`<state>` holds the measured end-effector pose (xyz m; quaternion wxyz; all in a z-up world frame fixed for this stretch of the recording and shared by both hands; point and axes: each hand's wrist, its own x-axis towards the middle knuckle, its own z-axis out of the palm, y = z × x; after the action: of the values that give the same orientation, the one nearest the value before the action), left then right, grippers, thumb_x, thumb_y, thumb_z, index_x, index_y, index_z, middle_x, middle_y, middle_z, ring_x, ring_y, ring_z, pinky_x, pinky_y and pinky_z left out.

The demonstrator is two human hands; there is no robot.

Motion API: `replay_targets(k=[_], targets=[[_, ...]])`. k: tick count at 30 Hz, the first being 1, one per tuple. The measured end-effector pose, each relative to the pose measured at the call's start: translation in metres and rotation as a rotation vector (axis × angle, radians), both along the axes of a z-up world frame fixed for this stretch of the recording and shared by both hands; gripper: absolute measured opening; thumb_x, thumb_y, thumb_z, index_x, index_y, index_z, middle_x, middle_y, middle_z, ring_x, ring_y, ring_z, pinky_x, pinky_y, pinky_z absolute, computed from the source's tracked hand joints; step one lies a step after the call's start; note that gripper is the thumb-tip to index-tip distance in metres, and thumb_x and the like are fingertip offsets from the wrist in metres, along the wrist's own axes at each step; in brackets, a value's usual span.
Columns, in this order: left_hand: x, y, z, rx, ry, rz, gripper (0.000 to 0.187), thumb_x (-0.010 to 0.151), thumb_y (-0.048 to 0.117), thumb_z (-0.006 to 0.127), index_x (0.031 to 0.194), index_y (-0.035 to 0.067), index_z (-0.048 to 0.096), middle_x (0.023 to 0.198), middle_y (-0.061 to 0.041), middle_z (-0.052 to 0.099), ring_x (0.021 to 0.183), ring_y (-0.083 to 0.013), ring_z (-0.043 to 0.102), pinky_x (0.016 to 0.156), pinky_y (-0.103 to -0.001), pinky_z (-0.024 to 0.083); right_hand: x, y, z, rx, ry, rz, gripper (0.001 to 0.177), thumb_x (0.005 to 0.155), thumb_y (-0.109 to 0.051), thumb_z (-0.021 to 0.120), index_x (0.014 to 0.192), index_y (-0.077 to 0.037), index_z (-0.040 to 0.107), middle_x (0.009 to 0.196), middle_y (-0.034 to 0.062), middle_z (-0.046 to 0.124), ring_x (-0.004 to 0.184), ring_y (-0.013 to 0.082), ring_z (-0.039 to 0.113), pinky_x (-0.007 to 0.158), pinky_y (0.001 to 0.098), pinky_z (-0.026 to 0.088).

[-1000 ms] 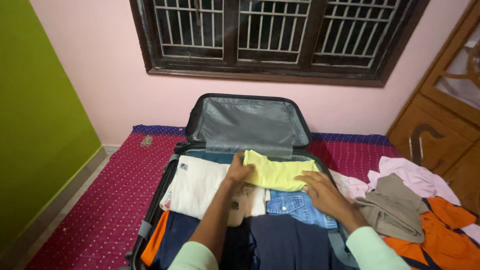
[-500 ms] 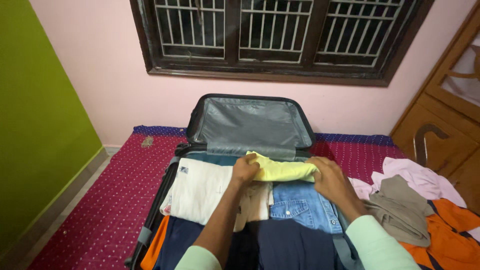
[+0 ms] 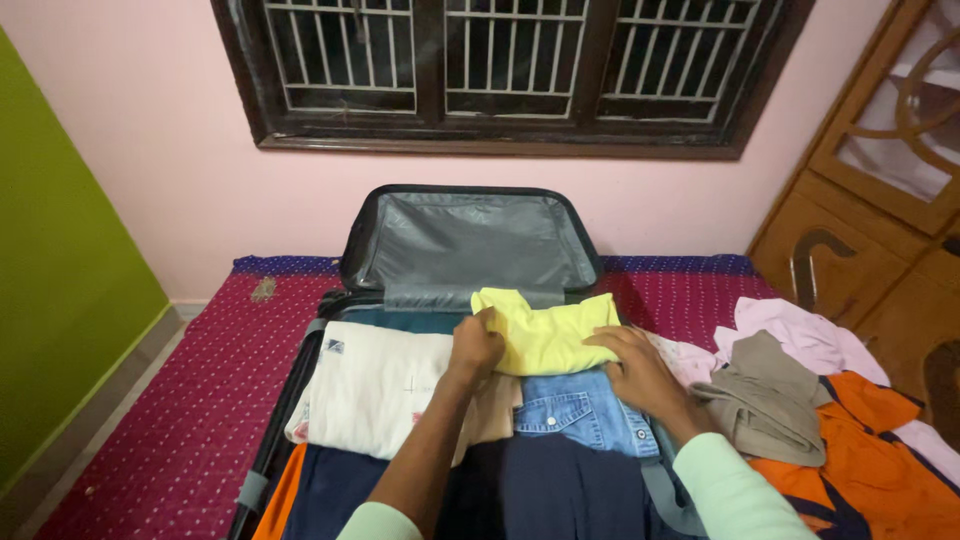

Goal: The person folds a yellow shirt and a pair of tan trousers and places them into an open suitcase on a bed.

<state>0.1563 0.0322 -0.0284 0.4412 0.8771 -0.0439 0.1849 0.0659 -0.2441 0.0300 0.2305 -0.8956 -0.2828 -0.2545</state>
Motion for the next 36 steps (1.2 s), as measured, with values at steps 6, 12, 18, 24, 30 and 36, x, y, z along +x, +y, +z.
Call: replay_targets(k=[6,12,18,24,30,36], targets=[[-0.044,-0.021,0.060,0.452,-0.078,0.211,0.044,0.074,0.016,0.072,0.117,0.007,0.071,0.148,-0.033,0.044,0.125,-0.0492,0.052,0.105,-0.052,0.044,0.012,-0.014,0.012,-0.124,0.199,0.071,0.045,0.075,-0.011,0.075,0.119,-0.007,0.069,0.130,0.0212,0.063,0.122,0.0410,0.055,0.103,0.0468,0.041],[-0.043,-0.025,0.072,0.593,0.057,-0.060,0.026,0.097,0.018,0.056,0.118,0.009,0.067,0.128,-0.015,0.063,0.125,-0.0320,0.058,0.106,-0.049,0.047,0.040,0.006,0.014,0.090,0.180,-0.136,0.029,0.096,-0.015,0.056,0.120,-0.009,0.070,0.128,0.0175,0.071,0.124,0.0331,0.066,0.110,0.0384,0.051],[-0.043,-0.033,0.040,0.799,-0.084,0.000,0.037,0.098,0.032,0.046,0.117,0.008,0.067,0.127,-0.014,0.061,0.129,-0.0290,0.050,0.113,-0.056,0.028,0.058,0.013,-0.024,-0.233,0.176,-0.170,0.050,0.101,-0.031,0.047,0.139,-0.001,0.057,0.149,0.0255,0.048,0.143,0.0403,0.037,0.115,0.0459,0.031],[-0.064,-0.032,0.051,0.761,-0.062,-0.005,0.049,0.100,0.042,0.040,0.117,0.007,0.069,0.131,-0.014,0.061,0.134,-0.0305,0.046,0.117,-0.057,0.023,0.054,0.014,-0.030,-0.175,0.266,-0.214,0.054,0.103,-0.039,0.041,0.144,-0.006,0.055,0.155,0.0176,0.047,0.151,0.0319,0.036,0.122,0.0414,0.030],[-0.065,-0.037,0.064,0.756,0.118,-0.006,0.050,0.099,0.043,0.040,0.116,0.008,0.071,0.132,-0.014,0.061,0.134,-0.0298,0.046,0.116,-0.059,0.022,0.043,0.026,-0.010,-0.197,0.424,-0.260,0.060,0.099,-0.048,0.044,0.145,-0.011,0.054,0.158,0.0150,0.041,0.151,0.0302,0.033,0.121,0.0404,0.028],[-0.070,-0.039,0.051,0.746,-0.053,0.078,0.047,0.099,0.042,0.044,0.113,0.008,0.073,0.131,-0.014,0.062,0.135,-0.0326,0.044,0.119,-0.059,0.021,0.047,0.030,-0.011,-0.336,0.467,-0.288,0.063,0.101,-0.051,0.040,0.151,-0.014,0.045,0.163,0.0128,0.033,0.152,0.0289,0.028,0.121,0.0452,0.026]])
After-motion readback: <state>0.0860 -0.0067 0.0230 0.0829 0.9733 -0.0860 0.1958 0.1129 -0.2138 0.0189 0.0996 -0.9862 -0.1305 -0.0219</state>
